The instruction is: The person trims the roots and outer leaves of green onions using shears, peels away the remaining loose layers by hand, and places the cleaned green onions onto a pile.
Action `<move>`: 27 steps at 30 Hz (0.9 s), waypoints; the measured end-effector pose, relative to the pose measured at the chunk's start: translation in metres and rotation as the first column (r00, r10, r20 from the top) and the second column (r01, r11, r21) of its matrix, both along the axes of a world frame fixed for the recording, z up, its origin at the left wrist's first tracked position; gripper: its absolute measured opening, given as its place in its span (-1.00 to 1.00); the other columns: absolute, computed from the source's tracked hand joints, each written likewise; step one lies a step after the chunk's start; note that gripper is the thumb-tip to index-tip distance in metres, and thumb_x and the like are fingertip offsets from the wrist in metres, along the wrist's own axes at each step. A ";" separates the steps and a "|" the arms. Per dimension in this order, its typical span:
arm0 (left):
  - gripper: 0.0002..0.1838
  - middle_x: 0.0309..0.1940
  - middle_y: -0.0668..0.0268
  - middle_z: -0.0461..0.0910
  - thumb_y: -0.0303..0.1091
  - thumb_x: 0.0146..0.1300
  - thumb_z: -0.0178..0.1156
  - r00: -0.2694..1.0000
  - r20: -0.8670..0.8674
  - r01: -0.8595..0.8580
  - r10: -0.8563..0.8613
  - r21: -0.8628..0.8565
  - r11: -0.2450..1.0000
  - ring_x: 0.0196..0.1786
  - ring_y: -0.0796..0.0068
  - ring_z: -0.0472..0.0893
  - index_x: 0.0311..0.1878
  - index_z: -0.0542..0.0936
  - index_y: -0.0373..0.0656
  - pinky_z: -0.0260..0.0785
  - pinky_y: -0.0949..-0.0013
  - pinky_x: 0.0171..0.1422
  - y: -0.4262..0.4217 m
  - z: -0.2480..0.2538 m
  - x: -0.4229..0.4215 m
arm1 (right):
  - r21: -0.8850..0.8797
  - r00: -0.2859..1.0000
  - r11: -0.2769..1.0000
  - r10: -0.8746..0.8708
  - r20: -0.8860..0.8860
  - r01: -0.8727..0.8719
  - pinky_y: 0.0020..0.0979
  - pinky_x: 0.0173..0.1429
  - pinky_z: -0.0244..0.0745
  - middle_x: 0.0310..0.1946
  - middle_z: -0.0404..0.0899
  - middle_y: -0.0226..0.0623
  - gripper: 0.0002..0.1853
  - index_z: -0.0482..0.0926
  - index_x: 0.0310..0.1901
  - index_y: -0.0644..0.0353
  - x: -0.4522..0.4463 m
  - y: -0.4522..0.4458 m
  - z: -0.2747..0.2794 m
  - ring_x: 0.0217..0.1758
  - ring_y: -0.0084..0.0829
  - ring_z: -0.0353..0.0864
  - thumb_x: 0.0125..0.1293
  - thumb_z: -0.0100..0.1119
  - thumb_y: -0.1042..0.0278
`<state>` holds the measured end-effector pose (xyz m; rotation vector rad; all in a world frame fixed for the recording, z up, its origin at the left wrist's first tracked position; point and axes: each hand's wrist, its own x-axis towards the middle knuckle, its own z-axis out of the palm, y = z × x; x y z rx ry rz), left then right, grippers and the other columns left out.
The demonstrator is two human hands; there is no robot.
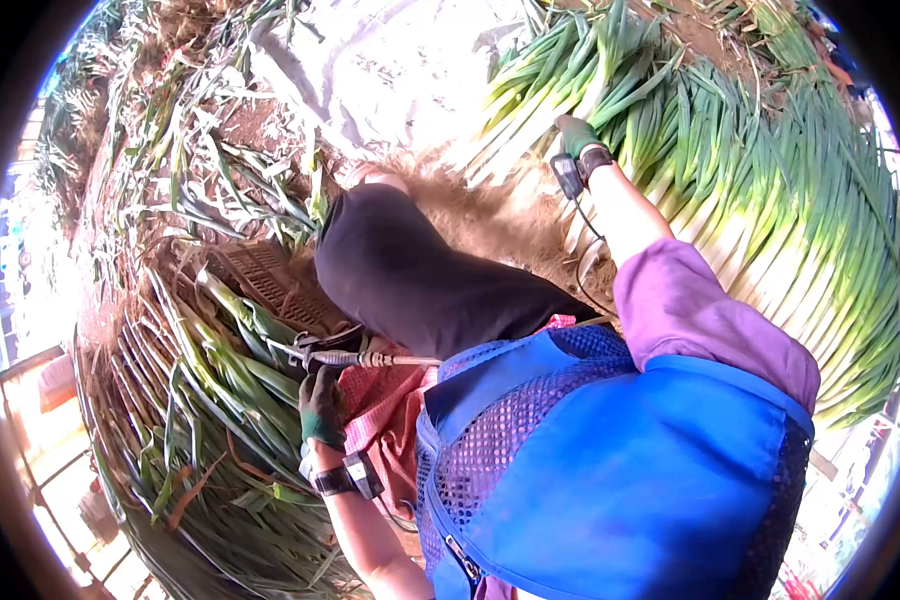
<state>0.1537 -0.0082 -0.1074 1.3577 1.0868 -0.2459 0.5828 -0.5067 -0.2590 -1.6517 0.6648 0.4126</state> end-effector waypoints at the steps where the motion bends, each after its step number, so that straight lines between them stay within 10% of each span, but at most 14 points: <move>1: -0.83 -0.32 0.42 0.60 -0.16 0.42 0.24 0.990 0.081 -0.107 0.115 -0.094 0.990 -0.26 0.54 0.57 -0.15 0.60 -0.03 0.46 0.43 -0.15 0.000 -0.015 0.003 | 0.060 0.962 0.996 -0.041 -0.269 0.060 -0.22 -0.40 0.49 -0.35 0.65 -0.17 -0.72 0.60 0.03 0.09 0.001 -0.003 0.000 -0.53 -0.29 0.58 0.54 -0.11 0.23; 5: -0.87 -0.24 0.34 0.70 -0.26 0.47 0.14 0.895 0.120 -0.336 0.430 -0.455 0.825 -0.13 0.44 0.67 -0.12 0.58 -0.07 0.52 0.31 0.10 -0.001 -0.036 0.013 | -0.004 0.989 1.000 -0.019 -0.146 0.019 -0.23 -0.50 0.41 -0.44 0.60 -0.21 -0.66 0.58 -0.05 0.12 0.011 -0.026 -0.082 -0.58 -0.32 0.50 0.48 0.01 0.03; 6: -0.88 -0.21 0.37 0.70 -0.26 0.46 0.16 0.894 0.188 -0.255 0.407 -0.533 0.807 -0.11 0.44 0.67 -0.10 0.60 -0.05 0.53 0.32 0.10 0.002 -0.040 0.015 | 0.326 0.924 0.865 -0.339 -0.177 0.380 -0.24 -0.50 0.43 -0.46 0.59 -0.22 -0.63 0.59 -0.05 0.10 0.000 0.000 -0.061 -0.61 -0.32 0.48 0.44 0.09 -0.05; 10: -0.83 -0.11 0.40 0.70 -0.27 0.46 0.19 0.839 0.339 -0.134 0.425 -0.628 0.767 -0.09 0.44 0.67 0.01 0.63 -0.06 0.55 0.35 0.09 -0.003 -0.048 0.029 | 0.022 0.938 0.999 -0.032 -0.345 0.042 -0.18 -0.35 0.55 -0.34 0.65 -0.16 -0.56 0.60 0.04 0.10 -0.023 0.022 -0.015 -0.53 -0.28 0.58 0.42 0.14 -0.11; 11: -0.82 -0.10 0.38 0.69 -0.29 0.46 0.18 0.841 0.296 -0.197 0.453 -0.612 0.766 -0.09 0.44 0.67 0.04 0.62 -0.08 0.55 0.37 0.08 -0.007 -0.043 0.031 | -0.168 0.935 0.938 0.258 -0.242 -0.303 -0.18 -0.26 0.57 -0.27 0.65 -0.14 -0.62 0.60 0.06 0.10 -0.004 0.008 -0.067 -0.43 -0.24 0.62 0.46 0.09 -0.02; 12: -0.80 -0.09 0.36 0.69 -0.31 0.46 0.18 0.838 0.254 -0.259 0.482 -0.593 0.762 -0.10 0.45 0.67 0.06 0.62 -0.11 0.55 0.40 0.08 -0.008 -0.039 0.031 | -0.375 0.818 0.729 0.542 -0.194 -0.572 -0.17 -0.17 0.60 -0.20 0.66 -0.12 -0.66 0.60 0.08 0.09 0.015 -0.007 -0.119 -0.33 -0.21 0.67 0.50 0.04 0.06; 13: -0.72 -0.08 0.32 0.67 -0.38 0.45 0.17 0.838 0.362 -0.229 0.408 -0.446 0.865 -0.10 0.47 0.66 0.16 0.56 -0.21 0.55 0.47 0.04 -0.006 -0.053 0.024 | -0.764 0.472 0.067 0.819 -0.325 -0.642 -0.11 0.06 0.61 -0.01 0.72 -0.11 -0.72 0.63 0.04 0.22 0.014 -0.003 -0.111 0.04 -0.06 0.73 0.33 0.18 0.38; 15: -0.69 -0.08 0.27 0.64 -0.46 0.45 0.15 0.837 0.368 -0.251 0.406 -0.402 0.881 -0.10 0.48 0.65 0.21 0.50 -0.28 0.58 0.49 -0.02 -0.009 -0.031 0.026 | -0.632 0.560 0.388 0.824 -0.089 -0.671 -0.20 -0.19 0.52 -0.19 0.65 -0.09 -0.81 0.56 -0.11 0.11 0.026 0.010 -0.130 -0.34 -0.18 0.61 0.46 0.03 0.23; 18: -0.87 -0.21 0.31 0.61 -0.42 0.47 0.11 0.835 0.266 -0.408 0.481 -0.288 0.866 -0.19 0.46 0.63 0.01 0.55 -0.17 0.58 0.46 -0.10 -0.028 0.017 0.047 | 0.199 0.812 0.796 0.511 0.283 -0.571 -0.33 -0.38 0.38 -0.44 0.54 -0.29 -0.85 0.47 -0.35 0.07 0.026 0.061 -0.114 -0.50 -0.38 0.45 0.36 0.12 0.26; 19: -0.81 -0.12 0.27 0.60 -0.37 0.50 0.08 0.850 0.380 -0.092 0.364 -0.574 0.814 -0.06 0.38 0.61 0.09 0.54 -0.16 0.51 0.33 0.13 0.016 -0.037 0.027 | 0.293 0.860 0.813 0.441 0.256 -0.504 -0.36 -0.36 0.41 -0.44 0.56 -0.33 -0.88 0.51 -0.27 0.08 0.016 0.095 -0.078 -0.48 -0.42 0.48 0.37 0.14 0.25; 21: -0.73 -0.01 0.23 0.58 -0.26 0.55 0.01 0.870 0.493 0.240 -0.005 -0.415 0.878 0.07 0.31 0.58 0.17 0.54 -0.11 0.44 0.22 0.29 0.057 -0.093 -0.001 | 0.248 0.881 0.848 0.424 0.211 -0.468 -0.42 -0.33 0.47 -0.44 0.60 -0.39 -0.83 0.57 -0.10 0.10 -0.022 0.168 0.002 -0.45 -0.50 0.53 0.40 0.18 0.23; 24: -0.72 -0.03 0.25 0.62 -0.17 0.49 0.04 0.982 0.059 0.191 -0.182 -0.253 0.948 0.04 0.26 0.60 0.08 0.60 -0.07 0.44 0.19 0.13 0.010 -0.125 0.020 | 0.330 0.771 0.704 0.510 0.382 -0.629 -0.44 -0.15 0.54 -0.42 0.63 -0.40 -0.76 0.65 -0.04 0.13 -0.076 0.247 0.051 -0.33 -0.56 0.59 0.39 0.22 0.20; 27: -0.79 -0.14 0.26 0.69 -0.27 0.37 0.13 0.538 0.062 0.776 -0.840 0.354 0.523 -0.11 0.23 0.64 -0.04 0.66 -0.08 0.48 0.21 -0.02 -0.049 -0.207 0.008 | -0.334 0.397 0.614 0.750 0.530 -0.715 -0.26 -0.06 0.56 -0.33 0.68 -0.16 -0.77 0.67 -0.10 0.16 -0.127 0.282 0.114 -0.24 -0.26 0.69 0.38 0.21 0.19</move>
